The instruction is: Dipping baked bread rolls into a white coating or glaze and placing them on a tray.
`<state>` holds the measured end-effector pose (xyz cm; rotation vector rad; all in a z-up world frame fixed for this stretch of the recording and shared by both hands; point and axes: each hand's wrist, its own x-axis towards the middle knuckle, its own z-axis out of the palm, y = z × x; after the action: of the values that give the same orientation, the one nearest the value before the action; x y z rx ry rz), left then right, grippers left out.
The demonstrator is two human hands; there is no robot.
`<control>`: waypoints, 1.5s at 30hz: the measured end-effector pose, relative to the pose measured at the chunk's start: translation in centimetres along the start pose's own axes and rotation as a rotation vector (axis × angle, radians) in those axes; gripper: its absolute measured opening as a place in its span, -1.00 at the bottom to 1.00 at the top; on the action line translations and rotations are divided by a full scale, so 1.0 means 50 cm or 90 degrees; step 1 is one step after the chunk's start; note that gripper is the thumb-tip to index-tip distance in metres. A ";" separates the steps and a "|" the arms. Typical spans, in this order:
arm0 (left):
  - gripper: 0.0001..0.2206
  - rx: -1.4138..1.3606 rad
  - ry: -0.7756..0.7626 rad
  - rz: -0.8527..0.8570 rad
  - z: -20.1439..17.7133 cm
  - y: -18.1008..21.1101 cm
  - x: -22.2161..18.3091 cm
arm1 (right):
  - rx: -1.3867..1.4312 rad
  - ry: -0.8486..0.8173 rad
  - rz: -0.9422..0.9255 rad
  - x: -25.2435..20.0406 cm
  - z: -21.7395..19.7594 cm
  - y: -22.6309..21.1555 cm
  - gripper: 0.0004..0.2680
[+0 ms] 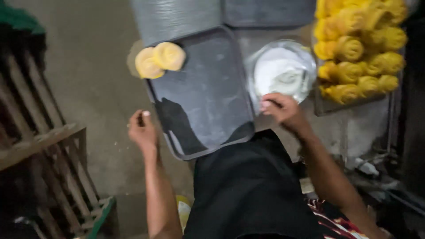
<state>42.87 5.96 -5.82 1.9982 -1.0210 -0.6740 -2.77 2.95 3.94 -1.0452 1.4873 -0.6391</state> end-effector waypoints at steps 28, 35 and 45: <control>-0.78 0.076 -0.393 0.425 0.978 0.795 -0.141 | -0.594 0.239 -0.449 0.366 -0.944 0.047 -0.85; -0.74 0.122 -0.417 0.438 1.073 0.774 -0.126 | -0.660 0.039 -0.494 0.280 -0.796 -0.080 -0.81; -0.66 0.132 -0.409 0.387 1.078 0.788 -0.137 | -0.867 0.176 -0.564 0.144 -0.753 -0.028 -0.86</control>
<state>-16.83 -24.57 -2.69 1.5039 -2.0388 -0.9041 -38.42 -10.14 9.18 -2.8425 1.6097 -0.2650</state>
